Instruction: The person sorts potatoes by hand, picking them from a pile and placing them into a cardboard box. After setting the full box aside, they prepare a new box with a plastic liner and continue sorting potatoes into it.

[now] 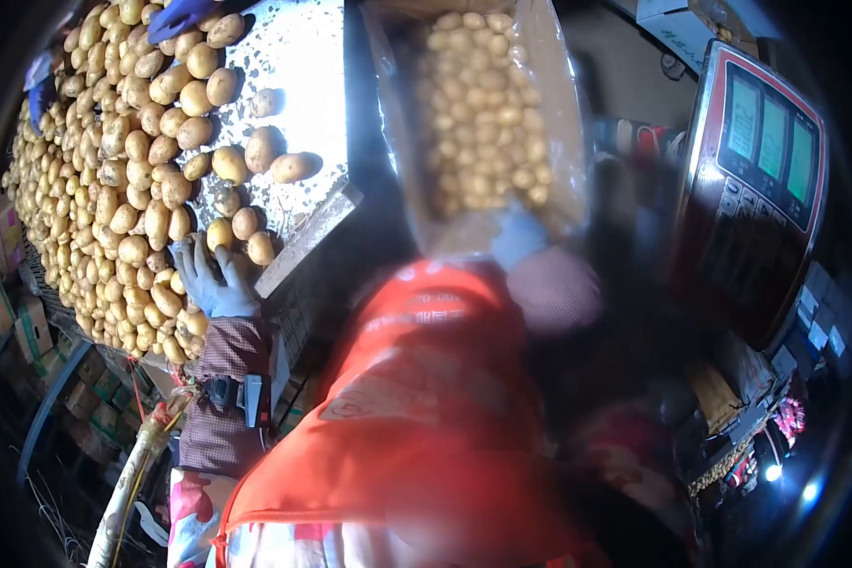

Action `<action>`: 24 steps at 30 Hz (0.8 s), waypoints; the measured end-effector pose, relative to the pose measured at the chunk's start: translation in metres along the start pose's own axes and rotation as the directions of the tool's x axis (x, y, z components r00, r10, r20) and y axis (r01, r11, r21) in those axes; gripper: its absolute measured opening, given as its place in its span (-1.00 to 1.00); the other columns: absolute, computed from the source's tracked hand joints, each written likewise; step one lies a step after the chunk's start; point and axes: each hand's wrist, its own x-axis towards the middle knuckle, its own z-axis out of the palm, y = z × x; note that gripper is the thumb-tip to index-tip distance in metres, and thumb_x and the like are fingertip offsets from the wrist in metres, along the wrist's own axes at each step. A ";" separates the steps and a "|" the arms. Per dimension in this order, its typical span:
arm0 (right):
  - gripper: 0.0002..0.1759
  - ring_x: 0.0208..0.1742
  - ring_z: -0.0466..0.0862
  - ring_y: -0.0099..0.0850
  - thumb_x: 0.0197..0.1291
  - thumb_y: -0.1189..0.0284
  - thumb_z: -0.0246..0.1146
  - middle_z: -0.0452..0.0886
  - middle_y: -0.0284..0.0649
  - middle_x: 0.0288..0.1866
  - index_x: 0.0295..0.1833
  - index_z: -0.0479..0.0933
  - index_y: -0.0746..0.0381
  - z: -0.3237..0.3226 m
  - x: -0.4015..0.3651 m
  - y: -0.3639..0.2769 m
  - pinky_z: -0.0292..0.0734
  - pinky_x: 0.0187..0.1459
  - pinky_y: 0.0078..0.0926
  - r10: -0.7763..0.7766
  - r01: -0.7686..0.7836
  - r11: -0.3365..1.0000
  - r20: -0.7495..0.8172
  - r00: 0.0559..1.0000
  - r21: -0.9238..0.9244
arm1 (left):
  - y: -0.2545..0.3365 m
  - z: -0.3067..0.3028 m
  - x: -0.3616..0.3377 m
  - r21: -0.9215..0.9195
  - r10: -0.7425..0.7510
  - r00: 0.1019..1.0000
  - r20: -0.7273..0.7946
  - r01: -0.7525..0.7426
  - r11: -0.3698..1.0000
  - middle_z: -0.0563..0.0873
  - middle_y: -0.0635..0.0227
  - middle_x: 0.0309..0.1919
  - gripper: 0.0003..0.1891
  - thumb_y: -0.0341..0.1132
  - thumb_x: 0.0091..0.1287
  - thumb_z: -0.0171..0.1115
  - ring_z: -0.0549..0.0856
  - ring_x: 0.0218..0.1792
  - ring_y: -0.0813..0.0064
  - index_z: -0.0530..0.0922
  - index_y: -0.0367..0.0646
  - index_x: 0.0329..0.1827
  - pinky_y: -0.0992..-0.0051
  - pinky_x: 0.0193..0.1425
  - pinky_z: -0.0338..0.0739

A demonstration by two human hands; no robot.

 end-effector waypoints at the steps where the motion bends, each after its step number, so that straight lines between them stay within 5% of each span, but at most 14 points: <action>1: -0.54 0.42 0.54 -0.02 0.20 0.53 0.22 0.38 0.03 0.55 0.23 0.68 0.07 -0.002 -0.001 -0.003 0.47 0.42 -0.28 -0.036 0.036 0.999 -0.009 0.999 -0.025 | -0.001 0.000 0.000 -0.008 -0.003 1.000 0.001 0.003 1.000 0.59 -0.11 0.33 -0.57 -0.20 0.49 0.18 0.46 0.44 -0.15 0.61 -0.29 0.29 -0.03 0.55 0.27; 2: -0.53 0.42 0.55 -0.03 0.20 0.55 0.23 0.42 0.02 0.53 0.23 0.68 0.08 -0.002 0.000 -0.006 0.48 0.42 -0.29 -0.073 0.072 0.996 -0.019 0.997 -0.051 | -0.001 0.000 0.001 -0.006 -0.011 1.000 0.014 0.011 1.000 0.59 -0.11 0.33 -0.57 -0.19 0.49 0.18 0.45 0.44 -0.15 0.61 -0.28 0.29 -0.04 0.55 0.27; 5: -0.54 0.40 0.57 -0.09 0.20 0.61 0.27 0.55 -0.02 0.41 0.23 0.67 0.14 0.009 0.005 -0.028 0.48 0.42 -0.30 -0.260 0.264 0.857 -0.072 0.963 0.442 | 0.000 -0.004 0.001 -0.001 -0.031 0.998 0.051 0.031 1.000 0.59 -0.12 0.33 -0.56 -0.17 0.49 0.18 0.44 0.45 -0.16 0.61 -0.28 0.29 -0.04 0.55 0.26; 8: -0.54 0.37 0.60 -0.14 0.21 0.66 0.29 0.66 -0.06 0.26 0.24 0.67 0.17 0.014 -0.025 -0.074 0.48 0.42 -0.29 -0.410 0.460 0.737 -0.214 0.887 0.495 | -0.001 -0.003 0.002 -0.003 -0.035 0.997 0.065 0.035 0.999 0.59 -0.12 0.33 -0.55 -0.17 0.49 0.17 0.43 0.45 -0.18 0.61 -0.28 0.30 -0.04 0.56 0.25; 15: -0.62 0.33 0.61 -0.12 0.34 0.48 0.22 0.67 -0.04 0.26 0.23 0.69 0.08 0.008 -0.081 -0.069 0.49 0.38 -0.24 -0.498 0.380 0.799 0.158 0.853 0.465 | -0.001 -0.002 0.001 0.022 -0.062 0.997 0.041 0.061 0.998 0.61 -0.04 0.33 -0.55 -0.14 0.45 0.18 0.44 0.44 -0.19 0.62 -0.22 0.29 -0.05 0.57 0.25; 21: -0.60 0.24 0.69 -0.14 0.29 0.43 0.23 0.70 -0.07 0.24 0.23 0.69 0.09 -0.053 -0.099 -0.072 0.57 0.30 -0.29 -0.131 0.055 0.933 0.195 0.972 0.356 | -0.004 -0.001 -0.003 0.053 -0.039 0.999 0.014 0.038 0.998 0.58 -0.13 0.32 -0.52 -0.14 0.41 0.14 0.45 0.36 -0.22 0.59 -0.29 0.26 -0.10 0.49 0.27; 24: -0.60 0.19 0.72 -0.13 0.29 0.42 0.25 0.72 -0.04 0.19 0.23 0.69 0.10 -0.036 -0.106 -0.047 0.61 0.24 -0.27 -0.049 0.028 0.947 0.059 0.997 0.320 | -0.006 0.000 -0.002 0.090 -0.059 0.997 0.052 0.054 0.994 0.54 -0.08 0.38 -0.50 -0.07 0.45 0.09 0.43 0.39 -0.21 0.59 -0.28 0.24 -0.11 0.52 0.23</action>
